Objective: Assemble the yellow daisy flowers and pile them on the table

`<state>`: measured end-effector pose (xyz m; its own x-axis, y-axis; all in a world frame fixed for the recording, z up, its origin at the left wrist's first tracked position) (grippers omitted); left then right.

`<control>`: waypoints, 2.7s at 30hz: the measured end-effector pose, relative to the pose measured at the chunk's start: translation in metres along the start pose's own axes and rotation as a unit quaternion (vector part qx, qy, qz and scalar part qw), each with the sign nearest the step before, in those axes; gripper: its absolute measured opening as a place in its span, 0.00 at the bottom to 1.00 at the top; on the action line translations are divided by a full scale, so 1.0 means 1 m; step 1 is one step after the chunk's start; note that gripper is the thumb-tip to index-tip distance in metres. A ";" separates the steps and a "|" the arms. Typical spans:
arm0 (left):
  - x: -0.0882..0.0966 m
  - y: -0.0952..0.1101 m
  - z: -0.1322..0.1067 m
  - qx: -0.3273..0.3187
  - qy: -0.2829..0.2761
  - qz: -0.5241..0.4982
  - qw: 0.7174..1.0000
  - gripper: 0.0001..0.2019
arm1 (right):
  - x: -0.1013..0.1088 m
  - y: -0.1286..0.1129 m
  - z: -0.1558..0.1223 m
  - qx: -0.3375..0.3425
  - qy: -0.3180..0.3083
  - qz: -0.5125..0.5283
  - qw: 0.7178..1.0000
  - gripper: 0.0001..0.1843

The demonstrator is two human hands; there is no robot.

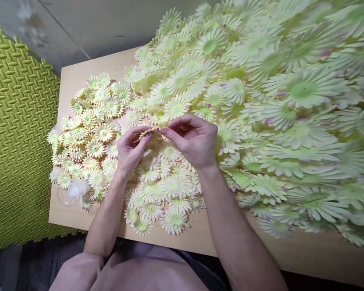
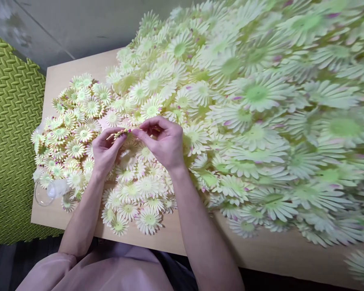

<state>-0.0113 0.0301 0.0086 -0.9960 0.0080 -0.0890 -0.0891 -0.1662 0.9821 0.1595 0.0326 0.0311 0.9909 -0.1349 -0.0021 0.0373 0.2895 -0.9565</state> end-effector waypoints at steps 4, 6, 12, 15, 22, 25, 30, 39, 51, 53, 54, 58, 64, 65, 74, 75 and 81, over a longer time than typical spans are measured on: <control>0.002 0.010 -0.001 -0.044 0.022 0.010 0.999 0.08 | -0.010 0.001 -0.003 -0.021 -0.063 0.002 0.998 0.04; -0.002 0.014 -0.002 -0.048 -0.002 0.006 0.999 0.10 | -0.015 0.004 -0.005 -0.044 -0.093 0.017 0.995 0.04; -0.005 0.009 -0.002 -0.015 -0.028 -0.023 0.999 0.08 | -0.017 0.006 -0.005 -0.070 -0.102 0.049 0.991 0.04; -0.003 0.005 -0.002 0.004 -0.013 -0.019 1.000 0.07 | -0.019 0.007 -0.006 -0.079 -0.116 0.063 0.988 0.04; -0.003 0.004 -0.002 0.010 -0.009 -0.012 1.000 0.09 | -0.020 0.006 -0.006 -0.092 -0.116 0.066 0.987 0.05; -0.003 0.005 -0.002 0.009 -0.008 -0.010 1.000 0.09 | -0.019 0.005 -0.005 -0.095 -0.112 0.068 0.987 0.06; -0.004 0.005 -0.002 0.010 -0.008 -0.010 1.000 0.09 | -0.020 0.005 -0.005 -0.089 -0.129 0.068 0.985 0.06; -0.003 0.004 -0.002 0.007 -0.009 -0.011 1.000 0.08 | -0.021 0.009 -0.006 -0.104 -0.134 0.089 0.981 0.06; -0.006 0.008 -0.002 0.003 -0.023 -0.010 1.000 0.08 | -0.020 0.008 -0.006 -0.098 -0.123 0.077 0.985 0.05; -0.005 0.008 -0.002 0.003 -0.024 -0.012 1.000 0.08 | -0.020 0.006 -0.006 -0.096 -0.121 0.077 0.985 0.05; -0.006 0.009 -0.002 0.002 -0.025 -0.014 1.000 0.07 | -0.020 0.006 -0.006 -0.095 -0.119 0.076 0.985 0.04; -0.006 0.010 -0.002 -0.005 -0.027 -0.020 0.999 0.07 | -0.020 0.005 -0.006 -0.091 -0.124 0.071 0.986 0.04; -0.006 0.008 -0.002 0.003 -0.028 -0.012 1.000 0.08 | -0.020 0.004 -0.005 -0.090 -0.119 0.065 0.987 0.05; -0.006 0.008 -0.002 0.007 -0.028 -0.009 1.000 0.08 | -0.020 0.003 -0.005 -0.090 -0.119 0.065 0.987 0.05; -0.006 0.008 -0.002 0.002 -0.022 -0.008 1.000 0.07 | -0.020 0.005 -0.006 -0.090 -0.121 0.069 0.986 0.04; -0.006 0.008 -0.002 0.004 -0.022 -0.007 1.000 0.08 | -0.019 0.005 -0.006 -0.091 -0.122 0.069 0.986 0.04; -0.006 0.006 -0.002 0.006 -0.024 -0.008 1.000 0.07 | -0.019 0.008 -0.006 -0.096 -0.128 0.083 0.984 0.04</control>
<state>-0.0059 0.0270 0.0144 -0.9936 0.0573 -0.0977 -0.1055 -0.1548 0.9823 0.1397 0.0317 0.0220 0.9824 0.1489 -0.1131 -0.1288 0.1005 -0.9866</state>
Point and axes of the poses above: each hand's wrist, its own z-axis towards the middle knuckle, its own x-axis out of the back of the hand, y = z × x, the point moved 9 cm from there along z, towards the middle knuckle, and after that the axes turned 1 degree about z, right-handed, at the moved point
